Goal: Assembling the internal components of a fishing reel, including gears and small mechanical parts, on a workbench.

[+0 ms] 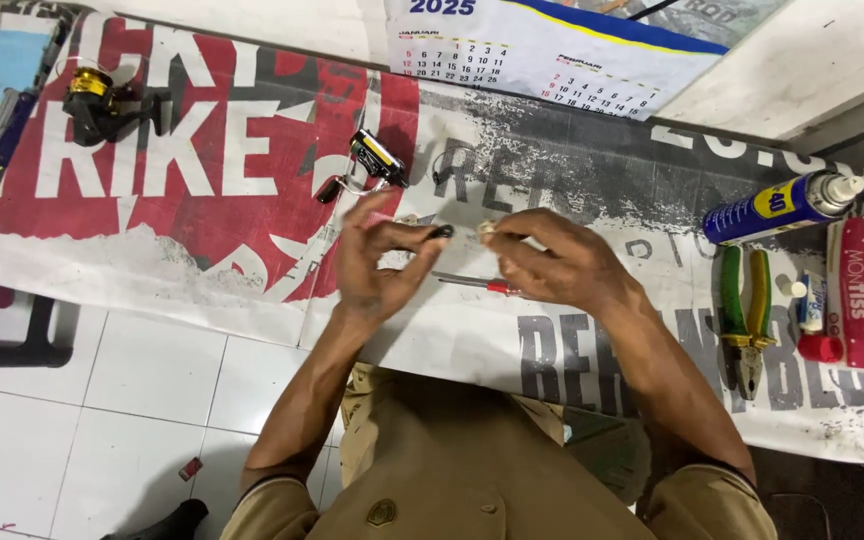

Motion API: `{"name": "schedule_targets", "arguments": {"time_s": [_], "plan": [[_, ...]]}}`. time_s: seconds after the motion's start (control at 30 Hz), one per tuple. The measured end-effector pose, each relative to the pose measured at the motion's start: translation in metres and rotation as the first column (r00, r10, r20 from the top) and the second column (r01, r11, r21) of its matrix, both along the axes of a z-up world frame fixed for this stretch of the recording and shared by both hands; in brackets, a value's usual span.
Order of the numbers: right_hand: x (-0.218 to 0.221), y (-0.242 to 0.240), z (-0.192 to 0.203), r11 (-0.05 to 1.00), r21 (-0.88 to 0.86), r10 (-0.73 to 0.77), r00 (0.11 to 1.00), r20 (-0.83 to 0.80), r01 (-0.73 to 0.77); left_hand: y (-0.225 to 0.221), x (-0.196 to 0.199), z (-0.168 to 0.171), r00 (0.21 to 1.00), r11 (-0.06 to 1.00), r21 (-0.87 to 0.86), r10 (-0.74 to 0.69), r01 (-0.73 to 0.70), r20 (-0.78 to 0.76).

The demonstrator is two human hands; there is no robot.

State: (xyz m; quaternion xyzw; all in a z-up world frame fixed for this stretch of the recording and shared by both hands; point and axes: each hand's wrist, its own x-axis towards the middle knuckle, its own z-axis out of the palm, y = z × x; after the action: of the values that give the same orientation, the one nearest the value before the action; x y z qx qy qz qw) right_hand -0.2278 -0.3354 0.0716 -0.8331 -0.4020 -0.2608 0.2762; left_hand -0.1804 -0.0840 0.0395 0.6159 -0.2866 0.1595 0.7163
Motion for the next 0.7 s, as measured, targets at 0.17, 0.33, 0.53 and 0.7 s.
{"name": "schedule_targets", "arguments": {"time_s": [0.17,0.33,0.53,0.7], "plan": [[0.002,0.007,-0.012,0.963,0.26,-0.072,0.997,-0.028,0.077,0.007,-0.003,0.025,0.99,0.997,-0.037,0.067,-0.063,0.122],[0.006,0.052,0.008,0.924,0.382,0.002,1.0,0.007,-0.005,0.0,0.001,-0.001,0.971,0.994,-0.058,0.108,-0.098,0.214],[0.017,0.06,0.005,0.959,0.272,0.033,0.981,0.189,-0.084,0.002,0.005,-0.013,0.91,0.979,-0.113,0.199,-0.169,0.364],[0.016,0.041,-0.001,0.95,0.31,-0.097,0.983,0.158,0.044,0.004,0.008,-0.028,0.911,0.979,-0.142,0.19,-0.147,0.367]]}}
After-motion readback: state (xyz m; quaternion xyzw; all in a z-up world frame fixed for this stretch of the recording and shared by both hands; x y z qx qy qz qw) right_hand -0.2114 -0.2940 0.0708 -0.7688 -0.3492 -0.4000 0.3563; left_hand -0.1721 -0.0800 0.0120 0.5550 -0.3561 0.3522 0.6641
